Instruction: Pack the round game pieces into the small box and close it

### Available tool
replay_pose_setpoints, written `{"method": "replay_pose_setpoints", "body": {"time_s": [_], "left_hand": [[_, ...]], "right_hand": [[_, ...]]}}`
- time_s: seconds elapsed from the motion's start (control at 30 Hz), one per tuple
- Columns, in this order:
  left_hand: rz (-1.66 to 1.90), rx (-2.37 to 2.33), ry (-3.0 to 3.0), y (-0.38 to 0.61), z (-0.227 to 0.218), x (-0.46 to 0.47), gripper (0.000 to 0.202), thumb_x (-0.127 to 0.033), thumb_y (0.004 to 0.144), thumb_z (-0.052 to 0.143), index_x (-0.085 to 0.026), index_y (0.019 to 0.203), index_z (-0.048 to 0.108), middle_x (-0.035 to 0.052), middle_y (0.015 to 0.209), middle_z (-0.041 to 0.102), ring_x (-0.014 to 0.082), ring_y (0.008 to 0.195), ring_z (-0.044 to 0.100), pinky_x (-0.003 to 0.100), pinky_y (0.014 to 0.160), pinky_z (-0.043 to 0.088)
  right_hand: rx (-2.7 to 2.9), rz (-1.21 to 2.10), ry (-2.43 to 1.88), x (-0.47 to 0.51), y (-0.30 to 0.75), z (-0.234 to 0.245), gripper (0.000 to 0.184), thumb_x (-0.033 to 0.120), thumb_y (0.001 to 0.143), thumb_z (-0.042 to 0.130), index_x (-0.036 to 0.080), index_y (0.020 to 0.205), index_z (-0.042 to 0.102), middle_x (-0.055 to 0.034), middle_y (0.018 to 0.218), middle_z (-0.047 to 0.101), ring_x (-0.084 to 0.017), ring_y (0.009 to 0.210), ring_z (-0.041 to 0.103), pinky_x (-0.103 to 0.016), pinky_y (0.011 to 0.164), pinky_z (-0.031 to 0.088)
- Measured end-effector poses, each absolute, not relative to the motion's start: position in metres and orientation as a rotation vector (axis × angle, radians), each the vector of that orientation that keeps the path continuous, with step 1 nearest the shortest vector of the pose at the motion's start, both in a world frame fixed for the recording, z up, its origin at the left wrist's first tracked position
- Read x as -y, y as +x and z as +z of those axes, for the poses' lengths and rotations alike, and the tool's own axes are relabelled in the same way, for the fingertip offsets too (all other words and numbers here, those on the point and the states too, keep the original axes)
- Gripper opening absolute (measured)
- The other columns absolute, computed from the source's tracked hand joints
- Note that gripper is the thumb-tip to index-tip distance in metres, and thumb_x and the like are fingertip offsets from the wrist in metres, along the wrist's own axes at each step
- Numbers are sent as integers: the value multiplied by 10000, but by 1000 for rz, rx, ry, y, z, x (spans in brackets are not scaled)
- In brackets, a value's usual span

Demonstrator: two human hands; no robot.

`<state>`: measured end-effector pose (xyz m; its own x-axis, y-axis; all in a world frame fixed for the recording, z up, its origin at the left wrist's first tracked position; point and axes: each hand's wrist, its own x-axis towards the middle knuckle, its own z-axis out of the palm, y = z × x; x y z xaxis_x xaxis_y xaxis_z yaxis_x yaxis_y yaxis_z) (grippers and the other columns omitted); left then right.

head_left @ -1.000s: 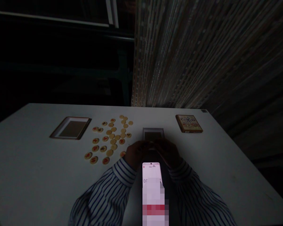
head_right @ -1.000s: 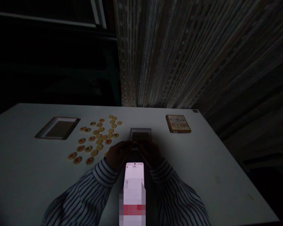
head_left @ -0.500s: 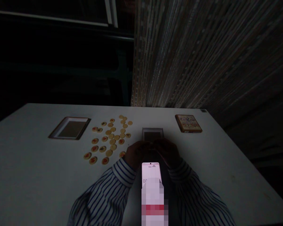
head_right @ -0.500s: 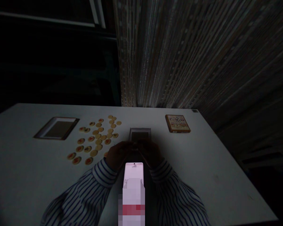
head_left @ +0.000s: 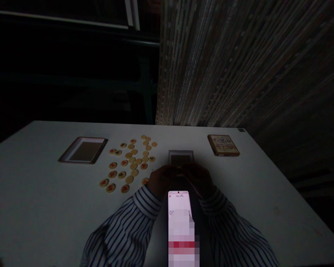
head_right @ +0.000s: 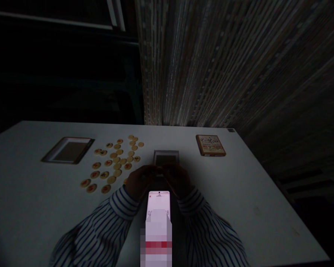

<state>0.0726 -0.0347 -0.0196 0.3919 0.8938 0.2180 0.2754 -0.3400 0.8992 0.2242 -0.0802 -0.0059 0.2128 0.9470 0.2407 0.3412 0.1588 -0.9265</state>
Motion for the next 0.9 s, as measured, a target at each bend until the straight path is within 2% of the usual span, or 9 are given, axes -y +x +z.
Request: {"method": "replay_pose_setpoints", "body": {"time_s": [0.47, 0.63, 0.9], "left_hand": [[886, -995, 1823, 71, -16, 33, 220, -284, 778, 526, -184, 928, 652, 42, 903, 693, 170, 839, 640, 304, 759, 526], [824, -993, 1800, 72, -14, 35, 234, -287, 743, 579, -194, 951, 632, 36, 910, 692, 166, 832, 641, 295, 734, 533], [929, -1006, 1773, 72, -16, 34, 205, -255, 754, 555, -176, 929, 628, 46, 889, 688, 156, 812, 638, 287, 725, 525]], "right_hand": [[1378, 639, -1347, 79, 223, -6, 166, 308, 732, 607, 183, 836, 636, -41, 784, 680, -161, 727, 637, -302, 654, 537], [1387, 636, -1369, 79, 224, -6, 171, 298, 739, 604, 177, 857, 632, -42, 801, 677, -156, 735, 635, -299, 658, 535], [1408, 616, -1348, 79, 222, -7, 176, 299, 744, 595, 180, 868, 629, -40, 810, 672, -157, 750, 630, -301, 663, 534]]}}
